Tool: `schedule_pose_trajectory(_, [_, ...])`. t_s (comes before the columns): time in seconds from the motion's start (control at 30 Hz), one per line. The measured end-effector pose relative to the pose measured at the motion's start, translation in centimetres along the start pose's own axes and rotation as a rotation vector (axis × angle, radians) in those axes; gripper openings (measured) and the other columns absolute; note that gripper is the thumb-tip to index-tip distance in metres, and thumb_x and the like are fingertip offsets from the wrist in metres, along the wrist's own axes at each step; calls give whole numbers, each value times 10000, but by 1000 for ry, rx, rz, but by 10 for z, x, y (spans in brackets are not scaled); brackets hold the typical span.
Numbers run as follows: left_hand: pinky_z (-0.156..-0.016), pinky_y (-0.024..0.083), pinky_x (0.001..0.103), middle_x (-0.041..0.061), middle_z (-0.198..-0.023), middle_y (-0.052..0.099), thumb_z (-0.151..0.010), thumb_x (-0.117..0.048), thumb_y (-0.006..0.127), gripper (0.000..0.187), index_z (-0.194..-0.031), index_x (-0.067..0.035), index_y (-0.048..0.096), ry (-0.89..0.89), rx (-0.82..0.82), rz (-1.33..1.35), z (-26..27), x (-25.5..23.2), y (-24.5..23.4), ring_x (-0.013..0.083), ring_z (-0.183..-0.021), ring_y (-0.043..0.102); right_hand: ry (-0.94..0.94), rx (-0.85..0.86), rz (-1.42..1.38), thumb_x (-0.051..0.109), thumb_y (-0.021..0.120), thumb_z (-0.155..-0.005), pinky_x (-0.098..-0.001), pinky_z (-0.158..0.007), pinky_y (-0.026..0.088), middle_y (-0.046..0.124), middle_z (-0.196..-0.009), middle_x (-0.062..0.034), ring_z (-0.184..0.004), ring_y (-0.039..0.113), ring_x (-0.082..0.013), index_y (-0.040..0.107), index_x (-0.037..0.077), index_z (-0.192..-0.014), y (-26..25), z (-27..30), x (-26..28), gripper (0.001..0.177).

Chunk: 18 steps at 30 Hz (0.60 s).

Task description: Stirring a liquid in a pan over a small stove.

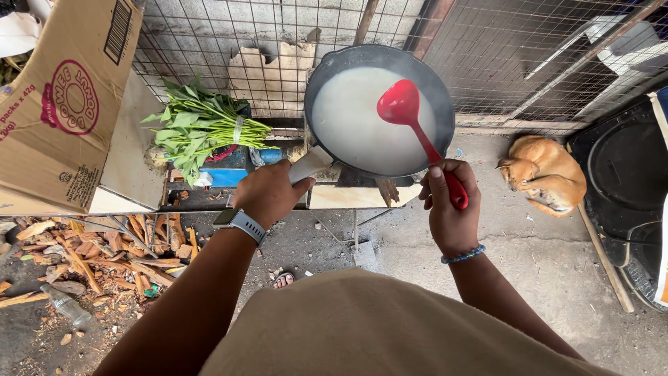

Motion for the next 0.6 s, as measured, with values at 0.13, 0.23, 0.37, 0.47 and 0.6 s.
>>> schedule_pose_trajectory(0.13, [-855, 570, 501, 152, -1058, 739, -936, -595, 606, 541, -1126, -92, 657, 27, -1, 17, 0, 0, -1, 341, -993, 727, 1, -30, 9, 220, 560, -1092, -235, -585, 500, 657, -854, -38, -715, 632, -95, 558, 72, -1051, -4, -1, -1, 153])
schedule_pose_trajectory(0.23, [-853, 574, 495, 153, -1055, 744, -930, -591, 613, 544, -1121, -83, 659, 46, -23, 16, 0, 0, -1, 340, -989, 733, -22, -48, -33, 211, 559, -1102, -232, -596, 498, 656, -870, -43, -725, 626, -94, 554, 65, -1071, -9, 1, 3, 149])
schedule_pose_trajectory(0.37, [-855, 570, 498, 151, -1051, 743, -934, -584, 612, 533, -1121, -87, 660, 37, -2, 28, 1, -1, -3, 342, -986, 732, -21, -69, -64, 201, 559, -1104, -230, -595, 485, 653, -860, -53, -710, 617, -98, 560, 56, -1112, -16, 3, 3, 146])
schedule_pose_trajectory(0.47, [-849, 574, 498, 158, -1048, 736, -944, -594, 609, 553, -1121, -72, 654, 39, 13, 7, 2, -2, -3, 346, -979, 731, -11, -88, -74, 193, 565, -1103, -234, -607, 493, 676, -884, -67, -723, 625, -103, 587, 42, -1159, -20, 7, 2, 163])
schedule_pose_trajectory(0.6, [-851, 579, 495, 147, -1030, 748, -942, -601, 601, 556, -1136, -82, 650, 15, 26, 3, 3, -3, -5, 331, -973, 739, -12, -93, -50, 199, 575, -1101, -232, -621, 496, 684, -908, -72, -747, 633, -105, 592, 38, -1185, -21, 12, 4, 182])
Point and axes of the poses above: each hand's wrist, its own z-axis away from the middle knuckle, its own y-axis out of the palm, x = y × z, the point moved 7 cm from there along -z, towards the middle knuckle
